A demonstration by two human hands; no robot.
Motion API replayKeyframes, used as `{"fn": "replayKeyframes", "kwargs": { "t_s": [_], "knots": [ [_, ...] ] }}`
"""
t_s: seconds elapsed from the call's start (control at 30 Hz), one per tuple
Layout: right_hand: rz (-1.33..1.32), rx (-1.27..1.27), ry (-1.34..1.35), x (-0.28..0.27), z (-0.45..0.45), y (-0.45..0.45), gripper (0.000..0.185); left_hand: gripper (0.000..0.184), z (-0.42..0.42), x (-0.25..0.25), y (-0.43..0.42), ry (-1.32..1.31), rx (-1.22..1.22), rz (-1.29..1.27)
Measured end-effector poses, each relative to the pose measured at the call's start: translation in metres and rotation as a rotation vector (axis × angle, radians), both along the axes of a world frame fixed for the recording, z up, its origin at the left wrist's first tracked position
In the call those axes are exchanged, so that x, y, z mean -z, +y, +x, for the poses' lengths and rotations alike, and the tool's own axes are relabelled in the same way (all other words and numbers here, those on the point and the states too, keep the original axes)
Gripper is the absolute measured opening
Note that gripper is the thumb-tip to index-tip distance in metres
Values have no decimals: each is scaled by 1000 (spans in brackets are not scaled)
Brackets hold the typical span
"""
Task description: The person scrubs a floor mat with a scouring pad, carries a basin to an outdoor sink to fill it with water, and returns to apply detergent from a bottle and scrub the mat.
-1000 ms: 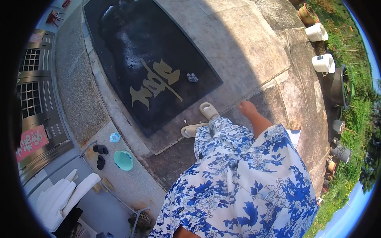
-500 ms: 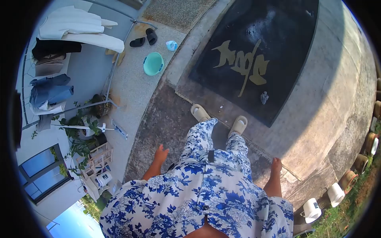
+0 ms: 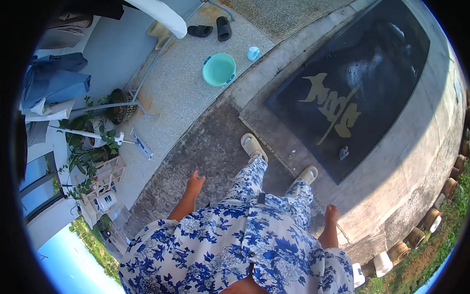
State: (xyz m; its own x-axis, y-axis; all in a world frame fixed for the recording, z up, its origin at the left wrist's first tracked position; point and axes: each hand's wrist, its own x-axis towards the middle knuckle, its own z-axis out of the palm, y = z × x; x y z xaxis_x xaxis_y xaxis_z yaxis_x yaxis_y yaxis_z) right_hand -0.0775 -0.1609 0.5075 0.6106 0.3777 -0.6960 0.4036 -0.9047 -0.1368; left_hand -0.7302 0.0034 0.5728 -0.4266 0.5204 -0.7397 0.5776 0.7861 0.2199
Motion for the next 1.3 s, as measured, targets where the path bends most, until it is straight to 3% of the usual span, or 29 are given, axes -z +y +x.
{"fn": "replayKeyframes", "kwargs": {
  "t_s": [0.1, 0.2, 0.33, 0.43, 0.5, 0.53, 0.6, 0.67, 0.8, 0.97, 1.03, 1.1, 1.3],
  "knots": [
    [-93, -174, 18, -24, -54, 47, 32, 72, -39, -3, 37, 25, 5, 18],
    [-44, -155, 60, -41, -86, 80, 32, 70, -63, 7, 68, -4, -111, 65],
    [-63, -196, 1, -21, -73, 93, 33, 68, -65, 11, 113, 27, -100, 62],
    [-174, -127, 49, -33, -90, 131, 35, 68, -60, 8, 140, -40, -192, 121],
    [-213, 61, 148, -28, -100, 169, 36, 68, -58, 6, 164, -70, -208, 143],
    [-203, 51, 154, -4, -93, 182, 36, 68, -56, 8, 178, -64, -216, 154],
    [-203, -260, 103, 71, -75, 175, 36, 68, -63, 13, 195, -92, -254, 108],
    [-74, -25, 268, 26, -117, 244, 34, 68, -69, 22, 214, -109, -336, 81],
    [-31, 94, 293, 8, -141, 299, 29, 67, -65, 90, 280, -174, -570, 25],
    [-206, 186, 196, -11, -129, 248, 30, 71, -64, 222, 349, -403, -878, -10],
    [-427, 307, 137, -23, -126, 236, 26, 70, -61, 282, 383, -400, -921, 8],
    [-485, 214, 136, -43, -121, 202, 30, 69, -64, 357, 402, -363, -1067, 52],
    [-681, 294, 29, -70, -122, 162, 30, 77, -50, 453, 473, -429, -1297, 76]
  ]
}}
